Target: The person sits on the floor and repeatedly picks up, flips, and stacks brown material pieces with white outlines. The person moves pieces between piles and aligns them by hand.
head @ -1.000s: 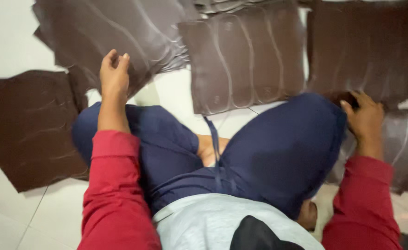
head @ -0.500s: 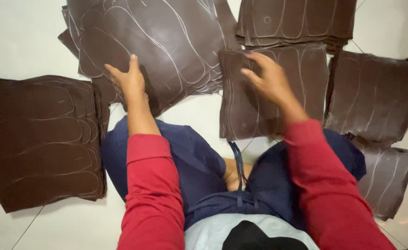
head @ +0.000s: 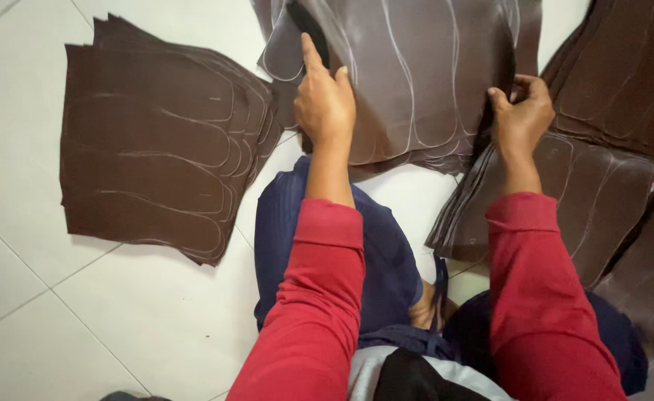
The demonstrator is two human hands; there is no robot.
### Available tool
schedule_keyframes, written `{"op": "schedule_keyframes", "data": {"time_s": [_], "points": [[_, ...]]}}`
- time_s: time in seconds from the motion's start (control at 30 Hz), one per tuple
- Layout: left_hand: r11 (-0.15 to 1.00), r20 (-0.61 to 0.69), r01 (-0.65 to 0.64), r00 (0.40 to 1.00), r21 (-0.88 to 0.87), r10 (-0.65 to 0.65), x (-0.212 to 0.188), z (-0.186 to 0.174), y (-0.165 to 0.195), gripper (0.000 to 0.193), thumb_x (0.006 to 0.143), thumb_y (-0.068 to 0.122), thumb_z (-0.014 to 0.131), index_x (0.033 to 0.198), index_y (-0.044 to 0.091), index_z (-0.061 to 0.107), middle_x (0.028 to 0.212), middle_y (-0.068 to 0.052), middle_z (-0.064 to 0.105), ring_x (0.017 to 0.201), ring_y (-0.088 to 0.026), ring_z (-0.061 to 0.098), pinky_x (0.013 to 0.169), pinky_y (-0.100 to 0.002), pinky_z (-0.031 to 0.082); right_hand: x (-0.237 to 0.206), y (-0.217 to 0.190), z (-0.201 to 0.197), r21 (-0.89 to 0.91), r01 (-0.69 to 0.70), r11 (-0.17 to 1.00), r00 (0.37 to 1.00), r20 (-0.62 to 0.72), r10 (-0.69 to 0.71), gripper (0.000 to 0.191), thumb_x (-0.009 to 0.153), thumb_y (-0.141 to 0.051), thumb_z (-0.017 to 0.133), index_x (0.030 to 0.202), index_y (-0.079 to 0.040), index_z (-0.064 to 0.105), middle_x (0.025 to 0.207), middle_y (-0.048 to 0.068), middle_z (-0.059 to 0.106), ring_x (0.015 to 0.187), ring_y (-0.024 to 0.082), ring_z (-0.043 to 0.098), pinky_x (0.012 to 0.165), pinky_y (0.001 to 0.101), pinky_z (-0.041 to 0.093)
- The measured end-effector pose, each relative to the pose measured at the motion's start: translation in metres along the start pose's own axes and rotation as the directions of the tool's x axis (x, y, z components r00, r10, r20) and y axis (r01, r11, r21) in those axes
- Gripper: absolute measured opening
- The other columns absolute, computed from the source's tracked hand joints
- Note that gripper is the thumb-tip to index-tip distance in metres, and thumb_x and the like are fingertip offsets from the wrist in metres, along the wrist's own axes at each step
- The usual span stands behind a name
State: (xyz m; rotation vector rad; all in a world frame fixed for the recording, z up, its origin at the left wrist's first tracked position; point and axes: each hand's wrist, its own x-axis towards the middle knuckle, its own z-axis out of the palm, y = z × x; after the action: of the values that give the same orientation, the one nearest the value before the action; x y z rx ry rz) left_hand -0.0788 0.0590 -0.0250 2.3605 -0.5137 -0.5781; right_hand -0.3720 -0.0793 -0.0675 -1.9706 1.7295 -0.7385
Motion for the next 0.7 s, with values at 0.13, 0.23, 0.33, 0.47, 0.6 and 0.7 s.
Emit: {"op": "schedule_keyframes", "data": {"time_s": [0.13, 0.23, 0.33, 0.47, 0.6, 0.7], "points": [[0.998, -0.041, -0.023, 0.999, 0.058, 0.026, -0.002, -0.014, 0.007, 0.050, 0.099, 0.023, 0.058, 0.146, 0.015, 0.042, 0.104, -0.018, 0.076, 0.098, -0.041, 0.073, 0.087, -0.052, 0.055, -0.006, -0.036, -0.004, -0.090, 0.147, 0.985, 0.986, -0.059, -0.153, 0.020, 0.094, -0.014, 0.082, 0.109, -0.004, 0.072, 0.105, 0.012, 0.077, 0.098, 0.028, 0.075, 0.100, 0.0473, 0.048], [0.983, 0.040, 0.059, 0.997, 0.177, -0.067, 0.000, -0.014, 0.006, 0.021, 0.108, 0.026, 0.052, 0.123, 0.011, 0.053, 0.105, -0.017, 0.076, 0.099, -0.043, 0.071, 0.086, -0.056, 0.053, -0.019, -0.071, -0.003, -0.365, 0.345, 0.865, 0.906, -0.110, -0.408, 0.007, 0.102, -0.009, 0.072, 0.109, -0.009, 0.073, 0.126, 0.019, 0.070, 0.118, 0.040, 0.062, 0.118, 0.0590, 0.025], [0.976, 0.026, 0.021, 0.999, 0.216, -0.028, 0.000, -0.011, 0.004, 0.020, 0.106, 0.025, 0.052, 0.116, 0.008, 0.053, 0.106, -0.017, 0.075, 0.100, -0.043, 0.071, 0.085, -0.056, 0.052, -0.053, -0.107, 0.008, -0.338, 0.514, 0.789, 0.812, -0.104, -0.574, 0.008, 0.096, -0.010, 0.077, 0.100, -0.012, 0.070, 0.152, 0.026, 0.051, 0.141, 0.052, 0.041, 0.118, 0.0626, 0.019], [0.992, 0.032, -0.024, 0.999, 0.124, 0.021, -0.003, -0.009, -0.001, 0.027, 0.098, 0.026, 0.061, 0.117, 0.007, 0.058, 0.113, -0.017, 0.071, 0.104, -0.042, 0.067, 0.088, -0.052, 0.051, -0.099, -0.140, 0.023, 0.004, 0.577, 0.817, 0.815, 0.059, -0.576, 0.017, 0.093, -0.004, 0.076, 0.108, -0.005, 0.068, 0.136, 0.018, 0.065, 0.125, 0.037, 0.061, 0.116, 0.0517, 0.041], [0.992, -0.003, -0.077, 0.997, 0.103, 0.078, -0.002, -0.006, -0.008, 0.029, 0.094, 0.025, 0.066, 0.117, 0.008, 0.067, 0.119, -0.015, 0.071, 0.109, -0.040, 0.066, 0.093, -0.050, 0.050, -0.114, -0.145, 0.022, 0.070, 0.585, 0.808, 0.801, 0.103, -0.589, 0.018, 0.091, -0.005, 0.077, 0.107, -0.004, 0.069, 0.124, 0.015, 0.072, 0.115, 0.032, 0.069, 0.109, 0.0485, 0.049], [0.984, -0.020, -0.136, 0.990, 0.116, 0.139, -0.001, -0.003, -0.013, 0.032, 0.093, 0.024, 0.067, 0.121, 0.008, 0.069, 0.125, -0.015, 0.069, 0.113, -0.040, 0.065, 0.095, -0.049, 0.050, -0.101, -0.134, 0.016, 0.232, 0.449, 0.863, 0.876, 0.076, -0.476, 0.015, 0.095, -0.005, 0.075, 0.109, -0.003, 0.070, 0.123, 0.016, 0.072, 0.114, 0.031, 0.072, 0.103, 0.0423, 0.055]]}}
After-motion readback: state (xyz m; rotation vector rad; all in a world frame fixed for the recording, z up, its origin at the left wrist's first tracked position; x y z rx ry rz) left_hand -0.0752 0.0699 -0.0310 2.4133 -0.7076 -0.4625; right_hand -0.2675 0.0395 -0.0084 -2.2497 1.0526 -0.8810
